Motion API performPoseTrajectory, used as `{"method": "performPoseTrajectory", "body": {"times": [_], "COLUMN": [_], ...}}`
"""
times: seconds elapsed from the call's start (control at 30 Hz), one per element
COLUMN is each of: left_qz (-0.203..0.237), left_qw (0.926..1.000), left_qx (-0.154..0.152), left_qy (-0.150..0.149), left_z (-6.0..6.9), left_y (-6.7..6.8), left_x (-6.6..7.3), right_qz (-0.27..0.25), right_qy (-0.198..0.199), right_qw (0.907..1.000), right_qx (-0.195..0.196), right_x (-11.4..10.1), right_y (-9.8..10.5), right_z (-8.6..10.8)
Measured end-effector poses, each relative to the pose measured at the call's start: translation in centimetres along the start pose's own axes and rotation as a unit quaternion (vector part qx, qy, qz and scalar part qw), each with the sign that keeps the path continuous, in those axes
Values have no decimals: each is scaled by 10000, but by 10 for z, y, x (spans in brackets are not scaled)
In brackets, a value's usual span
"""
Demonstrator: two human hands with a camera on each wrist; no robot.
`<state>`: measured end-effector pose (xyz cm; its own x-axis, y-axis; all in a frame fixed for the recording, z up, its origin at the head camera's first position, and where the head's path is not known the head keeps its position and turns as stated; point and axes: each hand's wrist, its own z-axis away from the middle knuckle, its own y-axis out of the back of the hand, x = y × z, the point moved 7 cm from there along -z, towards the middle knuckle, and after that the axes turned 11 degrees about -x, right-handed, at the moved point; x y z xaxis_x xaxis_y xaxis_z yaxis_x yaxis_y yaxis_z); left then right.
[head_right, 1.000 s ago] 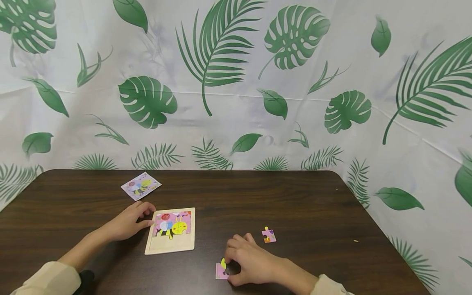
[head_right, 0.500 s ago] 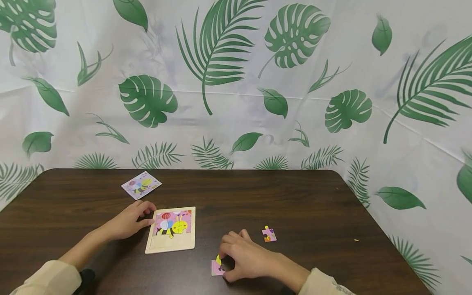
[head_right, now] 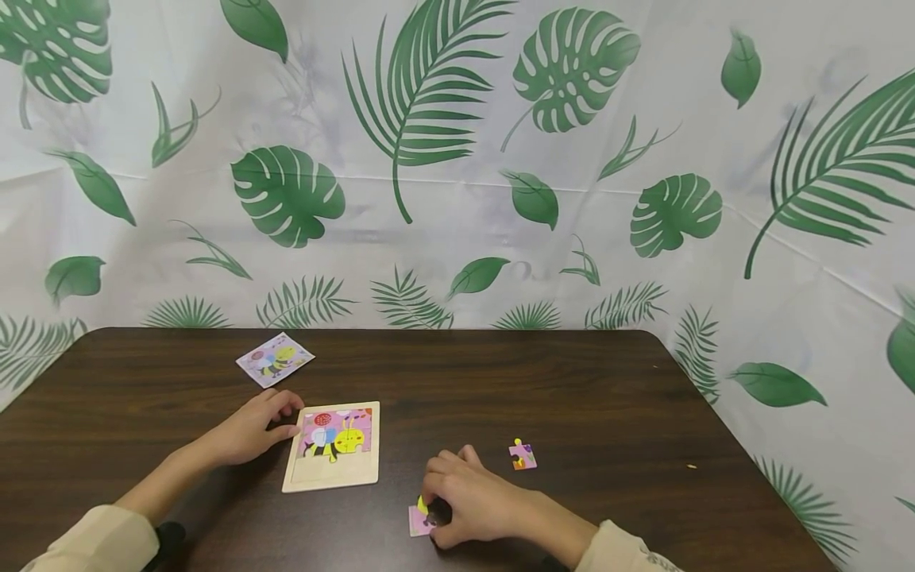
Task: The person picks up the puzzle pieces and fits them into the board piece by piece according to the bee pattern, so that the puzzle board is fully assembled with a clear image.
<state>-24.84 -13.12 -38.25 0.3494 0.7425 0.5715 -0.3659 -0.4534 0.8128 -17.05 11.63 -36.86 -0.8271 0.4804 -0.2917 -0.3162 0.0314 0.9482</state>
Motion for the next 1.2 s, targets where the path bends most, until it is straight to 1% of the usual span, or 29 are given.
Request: {"method": "performPoseTrajectory", "body": {"times": [0.17,0.37,0.53,0.7,0.83,1.03,1.2], "left_qz": [-58,-53,-43,-22,-33,-14,-9], "left_qw": [9999,9998,9998,9998,9998,9997,9997], "left_qx": [-69,-72,-66,-68,-60,-91,-111], "left_qy": [143,161,159,191,162,213,217], "left_z": [1,1,1,2,2,1,0], "left_y": [1,2,2,1,1,1,1], "left_x": [6,6,6,5,5,4,3], "right_qz": [-286,-513,-557,-592,-639,-534,-470], "right_qy": [-82,-194,-291,-437,-508,-552,-629], "right_qw": [9995,9984,9980,9971,9963,9965,9959], "right_qx": [-57,-99,-118,-195,-280,-332,-449], "right_x": [3,6,8,11,11,8,5], "right_y": [5,10,13,14,16,17,16], "right_z": [-4,-11,-21,-36,-49,-70,-87]}}
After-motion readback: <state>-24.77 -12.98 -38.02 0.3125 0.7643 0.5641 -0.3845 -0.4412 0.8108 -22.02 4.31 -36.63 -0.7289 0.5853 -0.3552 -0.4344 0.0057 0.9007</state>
